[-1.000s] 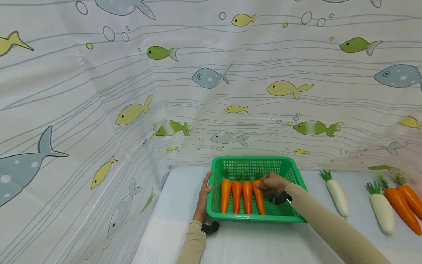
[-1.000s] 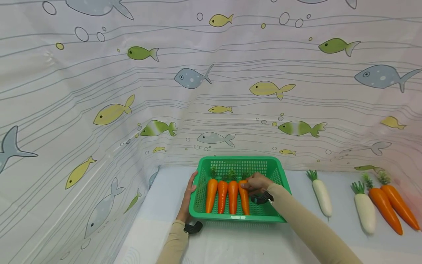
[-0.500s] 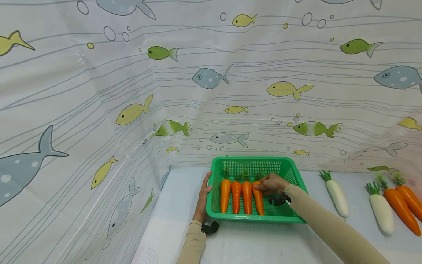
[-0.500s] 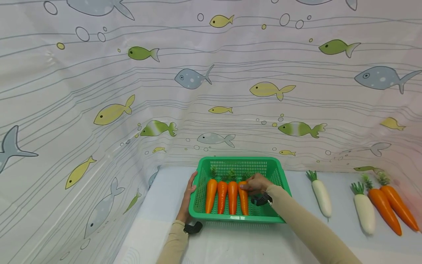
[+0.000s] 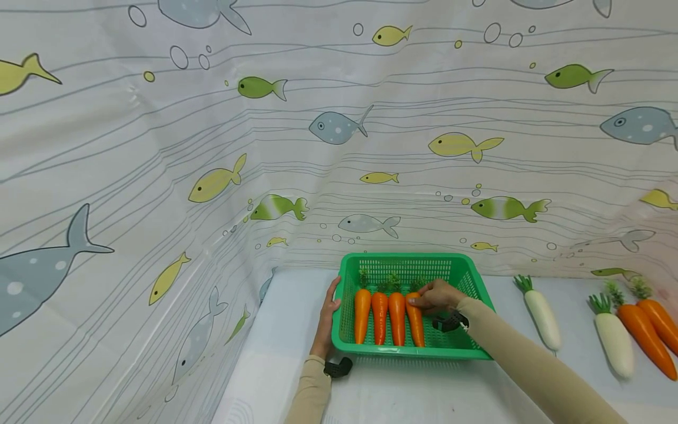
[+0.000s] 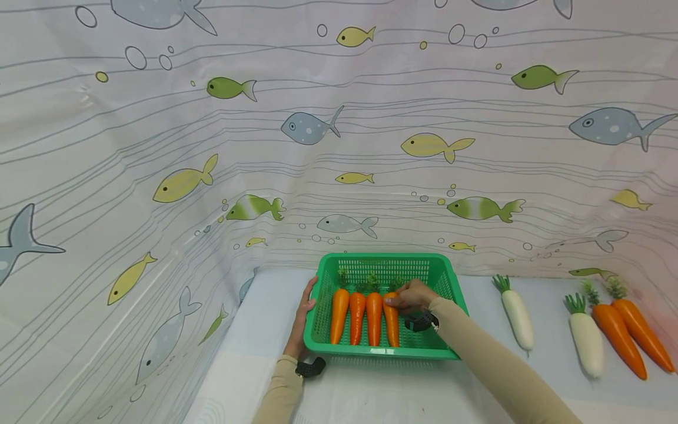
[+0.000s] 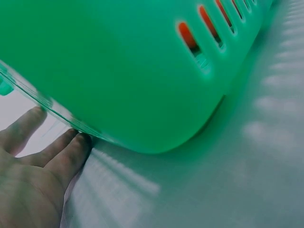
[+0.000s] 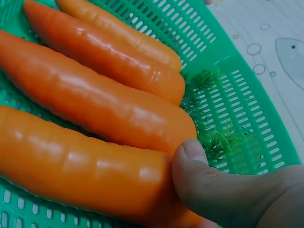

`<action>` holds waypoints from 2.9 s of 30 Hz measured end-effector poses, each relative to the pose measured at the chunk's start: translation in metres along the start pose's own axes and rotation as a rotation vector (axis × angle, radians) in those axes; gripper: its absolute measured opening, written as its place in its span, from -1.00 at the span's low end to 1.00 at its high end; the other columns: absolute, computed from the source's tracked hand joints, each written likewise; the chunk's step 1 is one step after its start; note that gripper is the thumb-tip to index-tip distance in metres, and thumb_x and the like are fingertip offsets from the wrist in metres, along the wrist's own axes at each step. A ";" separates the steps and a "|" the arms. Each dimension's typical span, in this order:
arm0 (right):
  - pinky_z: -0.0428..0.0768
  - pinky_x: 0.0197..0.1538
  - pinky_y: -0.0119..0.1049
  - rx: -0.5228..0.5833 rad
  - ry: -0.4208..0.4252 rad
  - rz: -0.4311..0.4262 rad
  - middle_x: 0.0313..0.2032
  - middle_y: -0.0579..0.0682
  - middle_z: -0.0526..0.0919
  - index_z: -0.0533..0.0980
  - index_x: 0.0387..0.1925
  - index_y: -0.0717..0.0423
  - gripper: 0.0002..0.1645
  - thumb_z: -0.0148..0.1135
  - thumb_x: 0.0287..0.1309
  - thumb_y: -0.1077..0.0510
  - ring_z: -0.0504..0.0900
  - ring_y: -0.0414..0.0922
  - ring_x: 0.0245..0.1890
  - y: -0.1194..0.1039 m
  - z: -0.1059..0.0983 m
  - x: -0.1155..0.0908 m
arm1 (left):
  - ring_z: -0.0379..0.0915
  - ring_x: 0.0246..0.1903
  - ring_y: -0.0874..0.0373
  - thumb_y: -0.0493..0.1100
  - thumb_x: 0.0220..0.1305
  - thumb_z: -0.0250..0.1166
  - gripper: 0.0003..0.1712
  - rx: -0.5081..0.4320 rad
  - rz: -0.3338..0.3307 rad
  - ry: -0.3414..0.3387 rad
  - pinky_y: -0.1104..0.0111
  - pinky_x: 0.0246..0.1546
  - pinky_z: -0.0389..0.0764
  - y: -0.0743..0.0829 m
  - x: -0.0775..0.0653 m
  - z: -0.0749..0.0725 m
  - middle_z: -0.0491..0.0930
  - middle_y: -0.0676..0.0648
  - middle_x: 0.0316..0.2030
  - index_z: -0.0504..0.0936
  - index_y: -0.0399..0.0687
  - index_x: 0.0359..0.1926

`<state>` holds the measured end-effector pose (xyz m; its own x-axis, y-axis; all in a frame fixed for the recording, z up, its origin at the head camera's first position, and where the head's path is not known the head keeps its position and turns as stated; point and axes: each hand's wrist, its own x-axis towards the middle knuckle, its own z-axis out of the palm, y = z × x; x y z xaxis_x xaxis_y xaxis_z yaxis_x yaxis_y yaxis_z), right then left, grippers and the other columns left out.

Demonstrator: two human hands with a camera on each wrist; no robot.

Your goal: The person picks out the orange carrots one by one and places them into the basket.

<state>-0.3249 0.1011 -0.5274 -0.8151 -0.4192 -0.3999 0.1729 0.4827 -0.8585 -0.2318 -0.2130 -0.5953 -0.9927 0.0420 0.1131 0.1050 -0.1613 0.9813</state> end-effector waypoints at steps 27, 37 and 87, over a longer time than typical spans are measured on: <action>0.77 0.00 0.00 -0.104 0.021 -0.008 0.10 0.37 0.68 0.50 0.25 0.56 -0.29 0.45 0.34 0.06 0.79 0.06 -0.08 -0.005 -0.001 -0.003 | 0.01 0.62 -0.21 0.07 0.62 -0.21 -0.32 0.005 -0.003 0.000 -0.15 0.52 0.16 0.002 0.001 0.001 -0.09 0.02 0.71 0.03 0.52 0.68; 0.77 -0.01 0.02 -0.168 0.034 -0.029 0.09 0.35 0.71 0.58 0.19 0.50 -0.33 0.45 0.34 0.00 0.79 0.13 -0.07 0.000 -0.001 -0.004 | 0.02 0.61 -0.24 0.09 0.61 -0.23 -0.31 0.001 -0.018 -0.001 -0.16 0.52 0.19 0.000 -0.002 0.002 -0.10 -0.02 0.71 0.01 0.52 0.68; 0.72 -0.15 -0.10 -0.399 0.173 -0.061 0.05 0.35 0.73 0.50 0.27 0.49 -0.38 0.25 0.50 0.01 0.77 0.07 -0.06 -0.012 -0.141 -0.098 | 0.01 0.61 -0.24 0.10 0.64 -0.23 -0.33 0.006 -0.017 0.030 -0.10 0.50 0.20 0.002 -0.007 -0.006 -0.11 0.00 0.71 0.01 0.52 0.68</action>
<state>-0.3249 0.2452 -0.4324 -0.9037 -0.3375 -0.2637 -0.0778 0.7349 -0.6737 -0.2254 -0.2200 -0.5949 -0.9957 0.0154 0.0918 0.0884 -0.1550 0.9840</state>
